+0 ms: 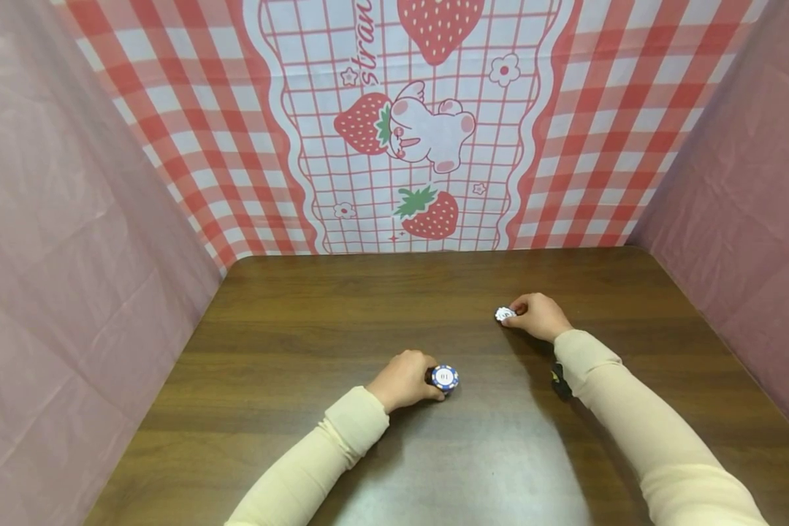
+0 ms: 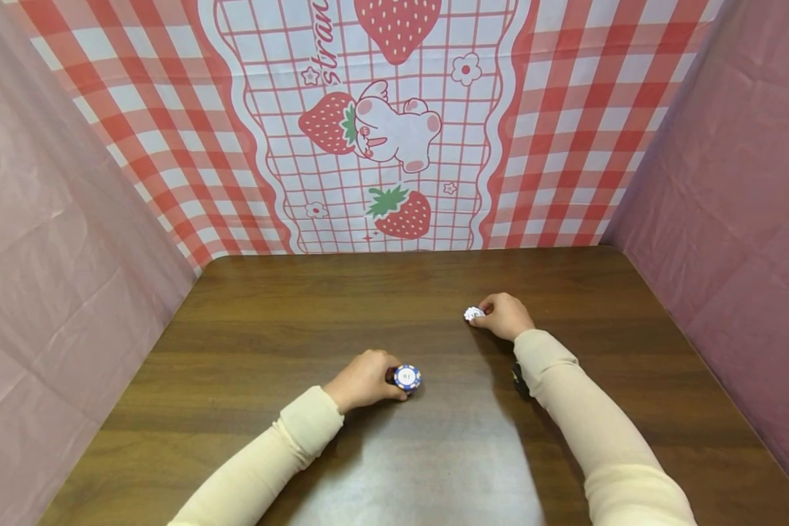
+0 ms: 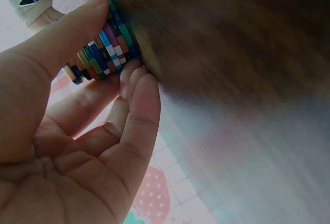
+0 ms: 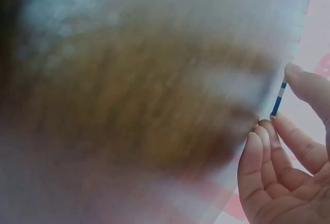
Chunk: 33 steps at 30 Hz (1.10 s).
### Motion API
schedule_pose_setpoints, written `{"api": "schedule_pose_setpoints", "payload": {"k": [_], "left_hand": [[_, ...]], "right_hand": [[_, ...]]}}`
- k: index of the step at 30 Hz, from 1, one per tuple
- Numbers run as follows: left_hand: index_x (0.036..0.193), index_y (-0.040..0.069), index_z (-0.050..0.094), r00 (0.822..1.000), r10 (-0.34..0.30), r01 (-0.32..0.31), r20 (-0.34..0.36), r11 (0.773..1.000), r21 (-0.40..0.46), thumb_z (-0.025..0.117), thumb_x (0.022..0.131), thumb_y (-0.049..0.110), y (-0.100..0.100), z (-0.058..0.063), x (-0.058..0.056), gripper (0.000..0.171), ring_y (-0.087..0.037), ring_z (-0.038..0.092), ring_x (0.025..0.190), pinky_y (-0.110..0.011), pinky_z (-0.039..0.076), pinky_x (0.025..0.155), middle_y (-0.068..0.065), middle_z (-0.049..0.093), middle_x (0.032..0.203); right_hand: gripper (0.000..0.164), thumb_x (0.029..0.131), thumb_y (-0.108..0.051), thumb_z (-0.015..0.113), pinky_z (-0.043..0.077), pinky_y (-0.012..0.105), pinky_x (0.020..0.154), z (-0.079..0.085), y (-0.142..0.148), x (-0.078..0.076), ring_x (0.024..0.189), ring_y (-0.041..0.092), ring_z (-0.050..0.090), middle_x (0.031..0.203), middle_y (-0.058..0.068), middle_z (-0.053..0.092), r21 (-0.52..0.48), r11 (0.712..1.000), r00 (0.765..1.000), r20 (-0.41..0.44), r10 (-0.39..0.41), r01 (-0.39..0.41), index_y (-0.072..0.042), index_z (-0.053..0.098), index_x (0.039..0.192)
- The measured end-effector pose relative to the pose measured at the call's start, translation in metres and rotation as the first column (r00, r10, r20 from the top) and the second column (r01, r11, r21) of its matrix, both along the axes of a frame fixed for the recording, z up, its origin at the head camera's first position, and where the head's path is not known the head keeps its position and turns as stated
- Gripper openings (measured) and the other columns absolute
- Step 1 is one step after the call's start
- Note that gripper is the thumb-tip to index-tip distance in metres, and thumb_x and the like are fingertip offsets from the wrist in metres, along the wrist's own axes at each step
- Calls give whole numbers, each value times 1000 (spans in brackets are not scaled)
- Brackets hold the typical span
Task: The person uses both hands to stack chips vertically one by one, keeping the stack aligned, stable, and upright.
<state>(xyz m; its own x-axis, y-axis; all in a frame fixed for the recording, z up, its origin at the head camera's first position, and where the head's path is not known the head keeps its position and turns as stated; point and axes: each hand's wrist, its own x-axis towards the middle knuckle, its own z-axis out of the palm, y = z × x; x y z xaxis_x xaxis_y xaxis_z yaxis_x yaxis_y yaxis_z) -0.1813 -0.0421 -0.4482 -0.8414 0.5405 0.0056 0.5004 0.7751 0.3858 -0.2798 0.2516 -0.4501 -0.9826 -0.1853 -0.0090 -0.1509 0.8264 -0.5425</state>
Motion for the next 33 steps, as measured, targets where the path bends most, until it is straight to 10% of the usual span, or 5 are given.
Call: {"api": "schedule_pose_setpoints", "payload": {"k": [33], "left_hand": [[99,12,75,1000,5,-5,8,1000,12,87,71,33,0,1,0,37,-11,64,80,-25,50,75,2,74,88]], "right_hand": [[34,79,-26,82,50,21,66,28,-28,40,75,10,63,86,8,73,-220,969,981,-176,76,-115,-3,73,102]]}}
